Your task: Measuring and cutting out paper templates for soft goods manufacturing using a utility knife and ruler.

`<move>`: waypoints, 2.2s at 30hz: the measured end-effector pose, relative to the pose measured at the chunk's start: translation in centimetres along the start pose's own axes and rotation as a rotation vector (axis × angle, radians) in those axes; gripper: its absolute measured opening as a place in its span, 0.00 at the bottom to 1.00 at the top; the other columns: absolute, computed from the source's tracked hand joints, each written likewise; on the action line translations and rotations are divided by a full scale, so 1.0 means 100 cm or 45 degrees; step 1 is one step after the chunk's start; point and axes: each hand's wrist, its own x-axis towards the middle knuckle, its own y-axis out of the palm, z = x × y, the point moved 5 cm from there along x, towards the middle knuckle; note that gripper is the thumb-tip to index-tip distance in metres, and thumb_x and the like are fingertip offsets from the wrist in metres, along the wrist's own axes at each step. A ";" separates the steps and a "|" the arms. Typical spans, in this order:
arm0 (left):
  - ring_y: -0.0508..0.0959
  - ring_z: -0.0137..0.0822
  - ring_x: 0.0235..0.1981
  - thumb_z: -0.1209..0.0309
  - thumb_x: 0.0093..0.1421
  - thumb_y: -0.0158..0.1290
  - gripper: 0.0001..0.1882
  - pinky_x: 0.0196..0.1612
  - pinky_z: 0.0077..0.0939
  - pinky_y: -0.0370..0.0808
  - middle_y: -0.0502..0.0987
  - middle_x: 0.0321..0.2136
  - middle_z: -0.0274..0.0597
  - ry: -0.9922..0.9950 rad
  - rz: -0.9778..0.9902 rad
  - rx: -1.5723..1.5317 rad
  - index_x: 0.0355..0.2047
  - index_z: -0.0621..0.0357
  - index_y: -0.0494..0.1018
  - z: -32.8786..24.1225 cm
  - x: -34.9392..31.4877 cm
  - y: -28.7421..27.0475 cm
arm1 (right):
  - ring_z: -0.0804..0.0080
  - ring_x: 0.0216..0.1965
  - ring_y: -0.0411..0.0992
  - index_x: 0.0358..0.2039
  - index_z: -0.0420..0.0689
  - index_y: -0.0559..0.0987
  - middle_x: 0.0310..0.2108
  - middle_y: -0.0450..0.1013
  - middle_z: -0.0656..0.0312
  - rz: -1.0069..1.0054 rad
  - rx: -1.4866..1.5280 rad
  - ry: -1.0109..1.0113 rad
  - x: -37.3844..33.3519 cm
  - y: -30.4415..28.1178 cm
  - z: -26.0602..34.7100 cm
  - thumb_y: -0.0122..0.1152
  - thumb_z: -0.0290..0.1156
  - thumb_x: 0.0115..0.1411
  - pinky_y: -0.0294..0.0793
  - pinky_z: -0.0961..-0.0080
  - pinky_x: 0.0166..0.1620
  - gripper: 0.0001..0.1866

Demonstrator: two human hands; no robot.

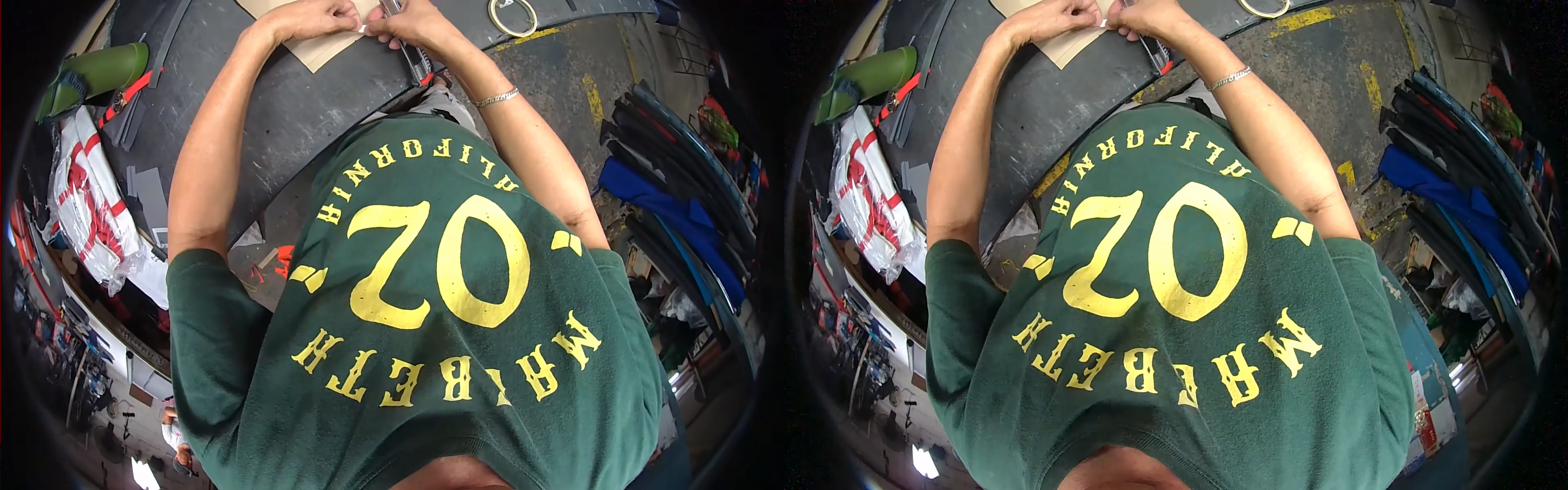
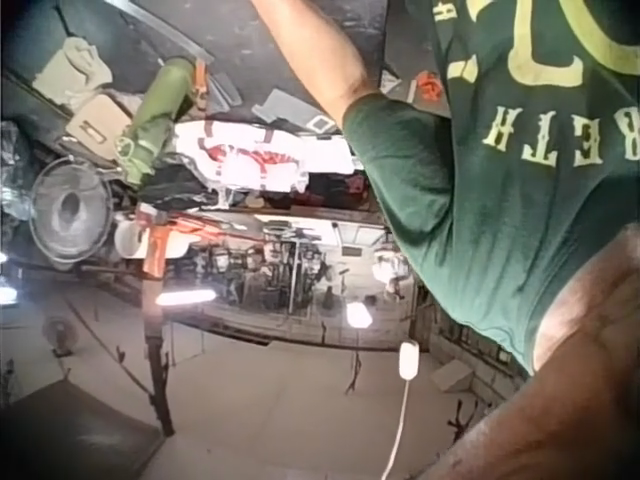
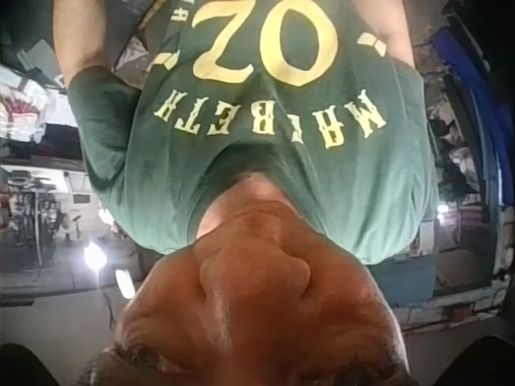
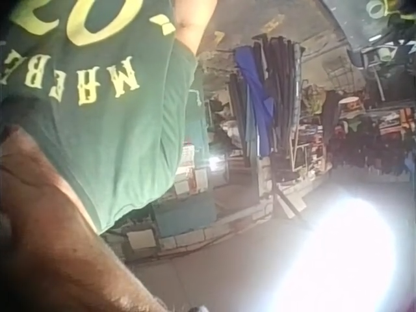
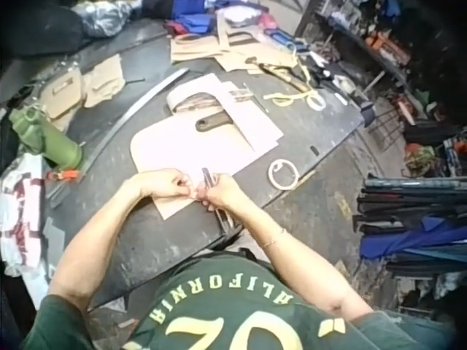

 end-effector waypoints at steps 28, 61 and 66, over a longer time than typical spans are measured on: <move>0.81 0.59 0.37 0.65 0.57 0.54 0.12 0.43 0.47 0.77 0.81 0.32 0.60 0.120 -0.085 0.640 0.34 0.63 0.79 -0.014 0.017 0.019 | 0.76 0.20 0.77 0.29 0.37 0.83 0.21 0.80 0.61 -0.189 -0.106 -0.073 -0.038 -0.031 0.000 0.65 0.29 0.60 0.77 0.77 0.25 0.08; 0.79 0.41 0.36 0.62 0.60 0.61 0.07 0.41 0.40 0.71 0.80 0.30 0.31 0.372 -1.152 0.370 0.34 0.49 0.81 -0.119 0.026 0.098 | 0.55 0.63 0.72 0.34 0.38 0.78 0.54 0.78 0.54 -0.678 -0.876 -1.085 -0.136 -0.095 -0.024 0.65 0.21 0.57 0.76 0.63 0.60 0.05; 0.80 0.41 0.36 0.63 0.60 0.61 0.07 0.41 0.40 0.71 0.80 0.30 0.32 0.345 -1.108 0.371 0.34 0.50 0.81 -0.118 0.027 0.098 | 0.57 0.64 0.72 0.36 0.37 0.79 0.55 0.78 0.55 -0.645 -0.886 -0.994 -0.141 -0.089 -0.016 0.64 0.22 0.58 0.76 0.64 0.59 0.06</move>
